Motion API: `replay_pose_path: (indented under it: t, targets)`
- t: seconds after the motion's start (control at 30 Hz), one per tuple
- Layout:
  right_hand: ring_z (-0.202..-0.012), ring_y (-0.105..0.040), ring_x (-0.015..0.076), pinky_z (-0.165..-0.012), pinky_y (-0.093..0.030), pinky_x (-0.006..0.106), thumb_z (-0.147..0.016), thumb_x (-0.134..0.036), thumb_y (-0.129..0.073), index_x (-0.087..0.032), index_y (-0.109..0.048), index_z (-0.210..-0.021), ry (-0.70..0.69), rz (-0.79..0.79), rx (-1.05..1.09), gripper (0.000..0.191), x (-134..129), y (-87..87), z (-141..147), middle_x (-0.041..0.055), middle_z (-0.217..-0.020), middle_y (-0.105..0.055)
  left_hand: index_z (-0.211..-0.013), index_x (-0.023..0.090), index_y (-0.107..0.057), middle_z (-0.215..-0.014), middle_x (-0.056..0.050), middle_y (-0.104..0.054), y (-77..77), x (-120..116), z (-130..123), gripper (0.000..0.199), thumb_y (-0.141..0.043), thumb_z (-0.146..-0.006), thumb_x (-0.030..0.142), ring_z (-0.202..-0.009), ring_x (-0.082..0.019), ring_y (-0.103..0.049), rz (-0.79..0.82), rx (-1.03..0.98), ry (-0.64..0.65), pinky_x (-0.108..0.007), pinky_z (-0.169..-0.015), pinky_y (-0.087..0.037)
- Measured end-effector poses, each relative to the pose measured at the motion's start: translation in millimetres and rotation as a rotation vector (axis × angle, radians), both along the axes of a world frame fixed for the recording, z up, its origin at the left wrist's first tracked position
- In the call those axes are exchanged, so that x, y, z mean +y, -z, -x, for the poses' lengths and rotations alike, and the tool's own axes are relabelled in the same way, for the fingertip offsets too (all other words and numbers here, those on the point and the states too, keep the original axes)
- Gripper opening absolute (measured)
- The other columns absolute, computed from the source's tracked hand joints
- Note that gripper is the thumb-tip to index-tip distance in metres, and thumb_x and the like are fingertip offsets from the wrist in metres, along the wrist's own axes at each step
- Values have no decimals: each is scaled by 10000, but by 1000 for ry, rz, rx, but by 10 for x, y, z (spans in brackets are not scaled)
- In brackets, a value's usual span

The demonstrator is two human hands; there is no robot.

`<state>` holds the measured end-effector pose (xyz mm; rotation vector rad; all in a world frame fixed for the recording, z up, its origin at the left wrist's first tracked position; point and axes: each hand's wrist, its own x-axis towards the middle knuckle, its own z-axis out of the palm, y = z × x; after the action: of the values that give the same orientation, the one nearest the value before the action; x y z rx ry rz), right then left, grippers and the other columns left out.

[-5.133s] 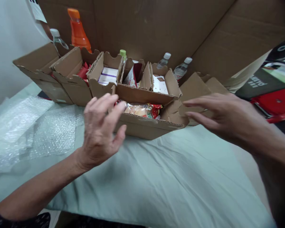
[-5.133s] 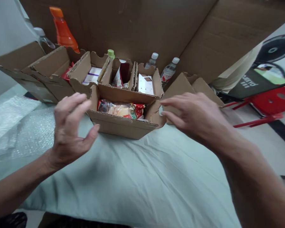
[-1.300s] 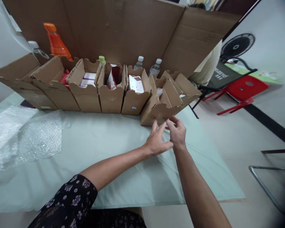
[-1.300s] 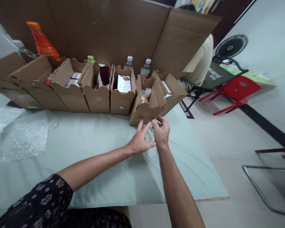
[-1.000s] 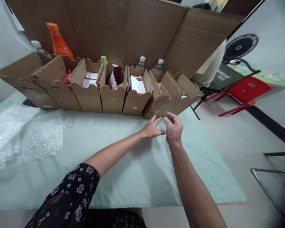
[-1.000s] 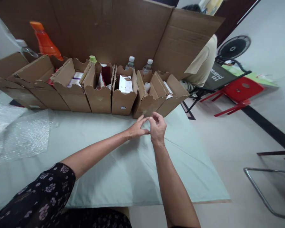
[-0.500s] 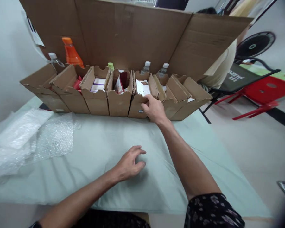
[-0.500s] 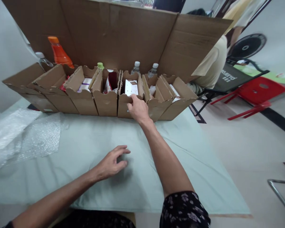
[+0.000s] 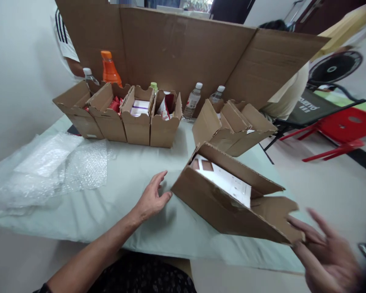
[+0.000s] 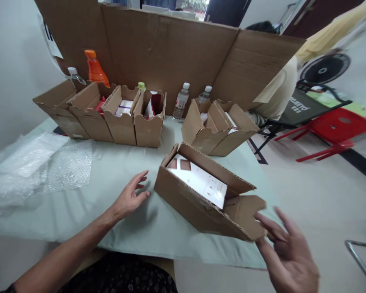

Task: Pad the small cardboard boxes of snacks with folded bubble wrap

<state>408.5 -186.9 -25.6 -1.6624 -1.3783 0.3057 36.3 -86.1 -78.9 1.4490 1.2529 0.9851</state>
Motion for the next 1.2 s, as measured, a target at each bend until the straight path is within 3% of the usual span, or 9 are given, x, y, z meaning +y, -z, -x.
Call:
replay_pose_path:
  t: [0.07,0.1,0.2,0.3,0.43,0.67,0.8,1.07,1.2]
  targets:
    - [-1219,-664,452,-869,-552,645,-718,-599,-713,-583,-438,-1509,65,73,96,837,-179,137,-84,175,-1285,-710,-1558,179,-411,-1640,-180,-403,-37,-46,-82,781,-641,-818,281,-1484,-363,-435,-9,-17,88,-564,-1184,-422]
    - [-1205,-674,461,-879,-568,637,-682,-618,-737,-531,-491,-1495,44,132,108,854,-220,204,-76,171,-1276,-722,-1569,187,-395,-1658,-172,-381,-39,-81,-129,804,-648,-810,275,-1509,-368,-399,-14,-28,138,-579,-1208,-388]
    - [-1052,-740,442,-861,-617,578,-684,-643,-771,-288,-705,-1241,-95,341,68,664,-158,357,82,166,-1121,-781,-1586,205,-379,-1664,-154,-387,34,-202,-248,837,-654,-797,243,-1524,-376,-374,-21,-76,207,-594,-1243,-328]
    - [-900,-752,357,-810,-621,471,-810,-643,-699,-195,-711,-1025,-158,364,53,497,139,394,360,155,-965,-788,-1592,216,-379,-1619,-151,-458,157,-249,-257,823,-643,-812,226,-1489,-379,-423,-41,-116,103,-587,-1240,-332]
    - [-871,-735,299,-760,-615,419,-848,-594,-678,-199,-654,-1084,-271,261,112,461,791,351,763,141,-1020,-777,-1557,220,-430,-1525,-129,-557,191,-21,-63,746,-608,-833,198,-1404,-338,-518,-104,-177,-79,-529,-1205,-393]
    - [-981,-692,274,-797,-601,419,-795,-468,-698,-216,-593,-1096,-352,82,175,406,1843,485,1110,105,-1067,-729,-1519,185,-478,-1408,-107,-652,0,823,233,709,-544,-817,116,-1252,-274,-616,-164,-43,-180,-449,-1114,-474]
    - [-1051,-677,263,-858,-590,426,-807,-418,-687,-236,-582,-1157,-390,47,227,408,1986,621,1153,85,-1103,-694,-1503,188,-500,-1392,-90,-673,32,989,280,692,-534,-819,95,-1248,-264,-627,-173,-22,-212,-441,-1124,-474]
    - [-1045,-680,238,-900,-590,426,-841,-392,-685,-264,-589,-1175,-484,28,245,370,2064,647,1413,65,-1113,-688,-1526,198,-480,-1439,-87,-650,80,925,523,708,-511,-827,92,-1295,-284,-609,-211,-15,-286,-480,-1137,-474]
    - [-1154,-681,262,-987,-574,454,-838,-448,-722,-270,-611,-1206,-509,42,276,423,2026,654,1439,86,-1261,-681,-1560,169,-432,-1508,-127,-589,60,887,604,720,-540,-850,138,-1368,-305,-559,-216,59,-283,-498,-1193,-424]
